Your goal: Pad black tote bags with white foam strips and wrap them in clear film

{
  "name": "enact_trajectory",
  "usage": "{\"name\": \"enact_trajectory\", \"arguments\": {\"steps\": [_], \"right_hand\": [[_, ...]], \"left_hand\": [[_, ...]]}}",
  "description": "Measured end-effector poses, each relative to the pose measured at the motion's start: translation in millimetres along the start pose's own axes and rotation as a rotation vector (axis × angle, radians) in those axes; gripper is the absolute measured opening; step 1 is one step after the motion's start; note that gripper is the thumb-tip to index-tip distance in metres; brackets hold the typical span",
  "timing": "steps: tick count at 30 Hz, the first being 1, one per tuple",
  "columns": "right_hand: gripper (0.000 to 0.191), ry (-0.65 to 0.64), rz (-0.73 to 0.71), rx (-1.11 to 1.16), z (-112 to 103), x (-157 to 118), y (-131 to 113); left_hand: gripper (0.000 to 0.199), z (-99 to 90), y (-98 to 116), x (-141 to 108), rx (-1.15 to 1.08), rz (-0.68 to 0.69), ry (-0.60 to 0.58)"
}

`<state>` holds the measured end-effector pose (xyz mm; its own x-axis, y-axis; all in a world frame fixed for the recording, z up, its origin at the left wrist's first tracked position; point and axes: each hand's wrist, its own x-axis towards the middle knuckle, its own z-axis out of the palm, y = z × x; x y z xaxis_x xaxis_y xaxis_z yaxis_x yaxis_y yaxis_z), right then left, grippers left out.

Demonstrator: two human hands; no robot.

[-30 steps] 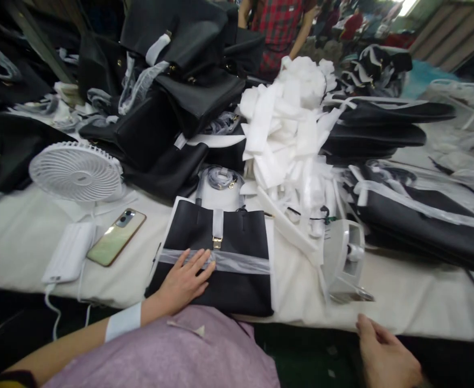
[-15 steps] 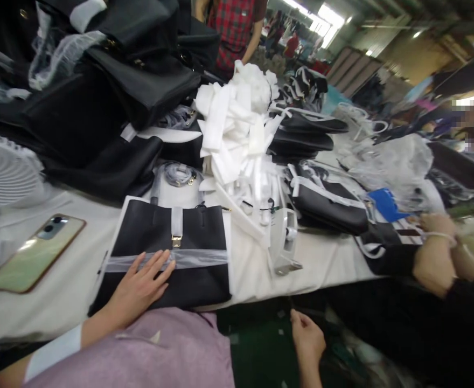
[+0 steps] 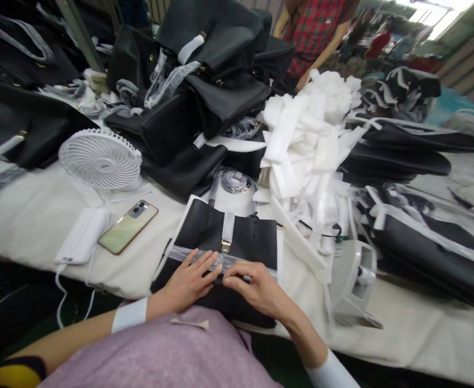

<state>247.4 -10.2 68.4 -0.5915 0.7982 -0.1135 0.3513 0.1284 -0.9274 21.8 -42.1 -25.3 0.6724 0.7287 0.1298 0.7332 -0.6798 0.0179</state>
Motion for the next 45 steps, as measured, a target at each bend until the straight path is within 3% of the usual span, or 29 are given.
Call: {"name": "enact_trajectory", "arguments": {"steps": [4,8,16,23,35,41,45], "right_hand": [[0.025,-0.057,0.066,-0.074,12.7,35.6,33.5],[0.026,-0.065,0.114,-0.259,17.4,50.2,49.8],[0.028,-0.04,0.306,-0.499,22.2,63.7,46.1],[0.033,0.008,0.445,-0.595,29.0,71.5,44.4],[0.03,0.062,0.506,-0.639,35.0,69.3,40.3],[0.025,0.091,0.512,-0.618,35.4,67.9,40.5],[0.027,0.105,0.508,-0.596,36.9,67.0,42.7]], "left_hand": [[0.049,3.8,-0.8,-0.5,-0.001,-0.005,0.021],[0.048,6.9,-1.3,-0.5,-0.002,-0.018,0.031],[0.05,7.2,-0.9,-0.2,-0.016,-0.026,0.03],[0.064,5.8,0.1,-0.8,-0.031,-0.1,0.015],[0.046,-2.6,5.6,3.2,0.221,0.031,0.048],[0.039,3.7,4.4,2.2,0.193,0.105,0.018],[0.042,4.0,3.2,3.2,0.152,0.079,0.045]]}}
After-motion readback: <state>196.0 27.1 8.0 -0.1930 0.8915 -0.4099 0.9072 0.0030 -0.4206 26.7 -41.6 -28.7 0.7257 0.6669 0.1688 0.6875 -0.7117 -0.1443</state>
